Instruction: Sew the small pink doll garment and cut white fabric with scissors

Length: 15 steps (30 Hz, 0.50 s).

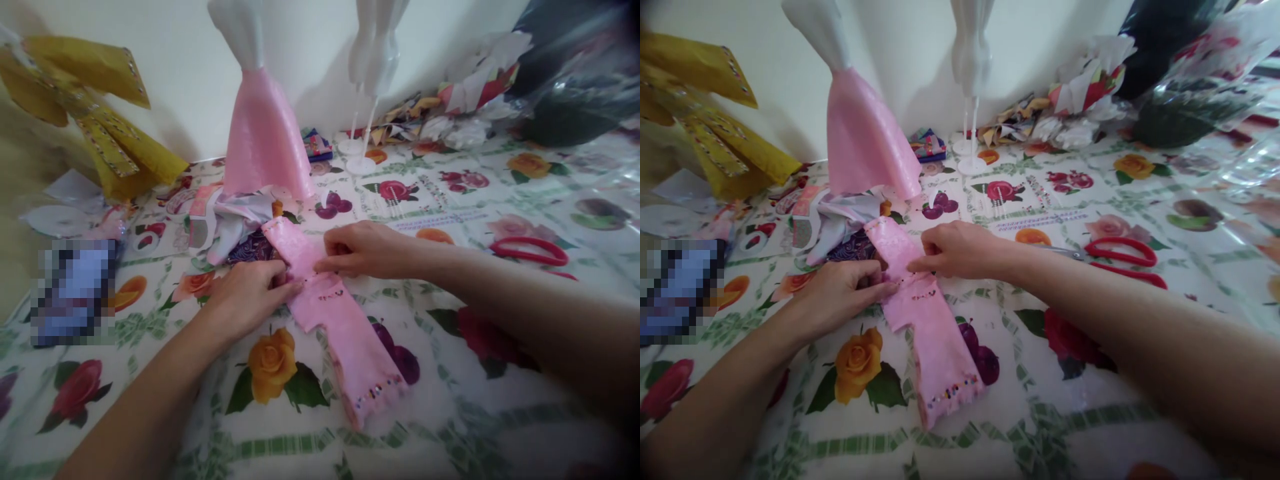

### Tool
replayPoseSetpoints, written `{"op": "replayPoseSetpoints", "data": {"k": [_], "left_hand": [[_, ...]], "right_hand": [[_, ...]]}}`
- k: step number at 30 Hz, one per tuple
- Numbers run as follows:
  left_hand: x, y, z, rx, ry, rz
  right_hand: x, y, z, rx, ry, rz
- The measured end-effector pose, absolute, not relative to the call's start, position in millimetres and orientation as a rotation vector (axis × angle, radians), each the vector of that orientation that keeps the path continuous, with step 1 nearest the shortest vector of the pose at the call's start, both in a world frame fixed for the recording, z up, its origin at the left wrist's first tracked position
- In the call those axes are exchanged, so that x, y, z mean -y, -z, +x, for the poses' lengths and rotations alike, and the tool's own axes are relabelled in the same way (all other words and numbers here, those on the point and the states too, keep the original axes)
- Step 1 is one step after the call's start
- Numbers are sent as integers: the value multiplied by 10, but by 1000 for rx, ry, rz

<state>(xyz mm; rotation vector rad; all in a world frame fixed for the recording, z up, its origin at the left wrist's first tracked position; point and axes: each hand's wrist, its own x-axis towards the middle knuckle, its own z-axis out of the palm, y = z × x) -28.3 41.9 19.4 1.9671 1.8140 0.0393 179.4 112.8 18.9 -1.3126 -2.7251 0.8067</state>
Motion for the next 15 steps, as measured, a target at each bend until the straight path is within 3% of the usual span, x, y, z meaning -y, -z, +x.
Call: {"op": "replayPoseSetpoints", "data": {"k": [12, 15], "left_hand": [[-423, -173, -248, -1847, -56, 1977], [-418, -166, -270, -1841, -78, 1967]], "right_hand": [[-1136, -92, 1793, 2728, -645, -1298], [-1178, -134, 1823, 2715, -761, -1250]]}}
